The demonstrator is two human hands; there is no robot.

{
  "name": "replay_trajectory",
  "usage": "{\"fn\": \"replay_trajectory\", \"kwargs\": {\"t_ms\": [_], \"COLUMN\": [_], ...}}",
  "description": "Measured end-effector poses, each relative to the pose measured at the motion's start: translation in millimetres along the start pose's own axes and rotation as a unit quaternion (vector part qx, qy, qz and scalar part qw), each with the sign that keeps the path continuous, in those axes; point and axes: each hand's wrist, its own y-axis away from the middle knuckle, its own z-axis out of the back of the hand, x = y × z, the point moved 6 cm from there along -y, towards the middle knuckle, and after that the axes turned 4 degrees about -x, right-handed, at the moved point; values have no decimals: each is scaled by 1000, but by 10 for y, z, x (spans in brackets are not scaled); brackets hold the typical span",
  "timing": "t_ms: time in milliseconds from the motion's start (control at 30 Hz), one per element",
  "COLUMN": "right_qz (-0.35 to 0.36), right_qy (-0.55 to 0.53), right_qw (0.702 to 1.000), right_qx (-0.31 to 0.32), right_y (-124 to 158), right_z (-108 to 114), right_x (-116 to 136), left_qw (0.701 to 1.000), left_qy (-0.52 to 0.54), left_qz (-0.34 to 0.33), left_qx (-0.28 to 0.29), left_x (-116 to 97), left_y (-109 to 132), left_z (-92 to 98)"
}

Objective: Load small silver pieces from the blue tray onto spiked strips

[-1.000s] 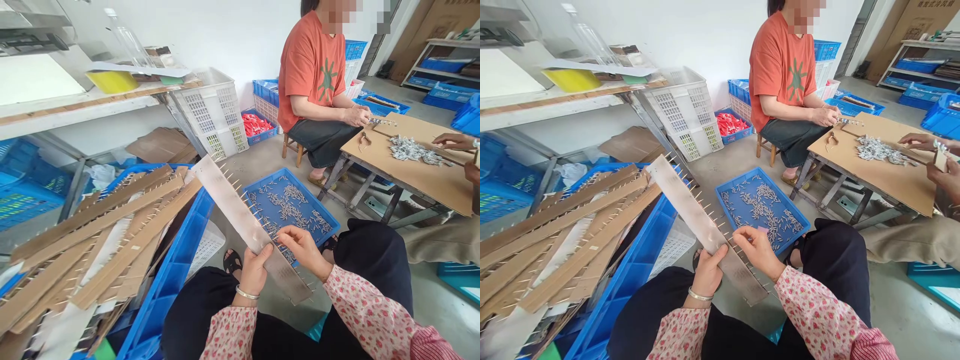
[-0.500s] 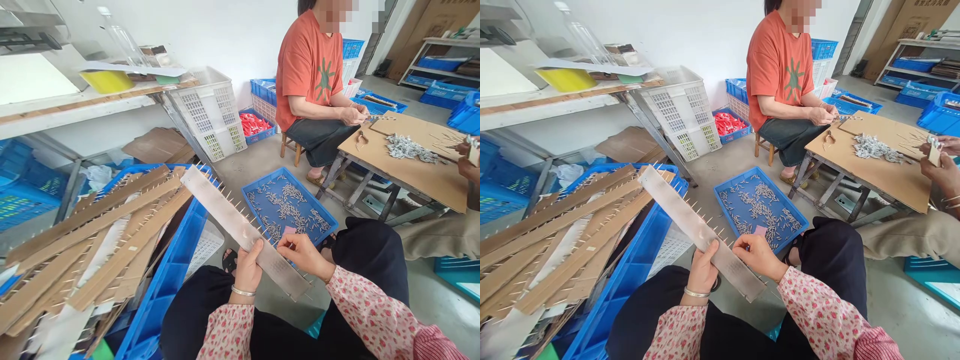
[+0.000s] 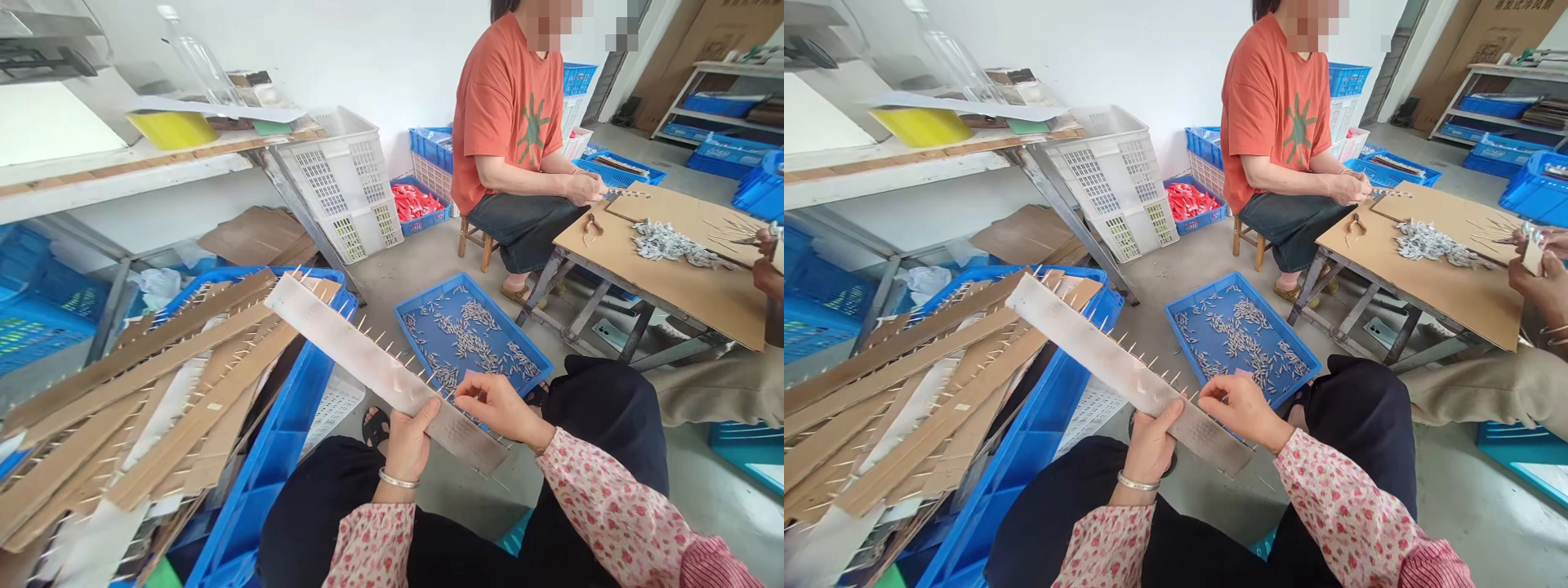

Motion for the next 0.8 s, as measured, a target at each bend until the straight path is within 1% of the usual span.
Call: {"fn": "replay_trajectory", "kwargs": {"t_ms": [67, 133, 233, 300, 367, 400, 467, 500, 567, 633, 667, 800], "right_qz": [20, 41, 60, 71, 77, 72, 51, 37, 10, -4, -8, -16], "right_qy": [31, 65, 110, 128, 128, 118, 67, 24, -86, -188, -221, -268], "right_qw": [999, 997, 992, 988, 987, 987, 989, 992, 992, 981, 974, 961], "right_qx": [8, -7, -33, -43, -62, -82, -118, -120, -87, -52, -49, -67], "right_y": [18, 39, 65, 69, 56, 44, 17, 3, -19, -21, -15, 6], "right_z": [-51, -83, -102, -90, -32, 22, 138, 175, 183, 149, 138, 86], "right_x": [1, 7, 9, 9, 7, 3, -17, -30, -47, -33, -23, 5], "left_qw": [1000, 1000, 999, 998, 999, 999, 1000, 1000, 1000, 1000, 1000, 998], "left_qy": [-6, 6, 16, 5, -5, -6, -7, -8, -12, -17, -20, -45], "left_qz": [-11, -9, 38, 60, 52, 42, 29, 25, 22, 16, 12, 5], "left_qx": [4, 4, 15, 19, 14, 11, 5, 3, 4, 13, 19, 39], "left_x": [-4, 30, 168, 241, 245, 225, 169, 141, 96, 71, 66, 80], "left_y": [7, 30, 85, 116, 125, 122, 111, 105, 98, 100, 104, 121], "left_z": [-2, -7, -46, -74, -89, -93, -94, -92, -86, -85, -88, -101]}}
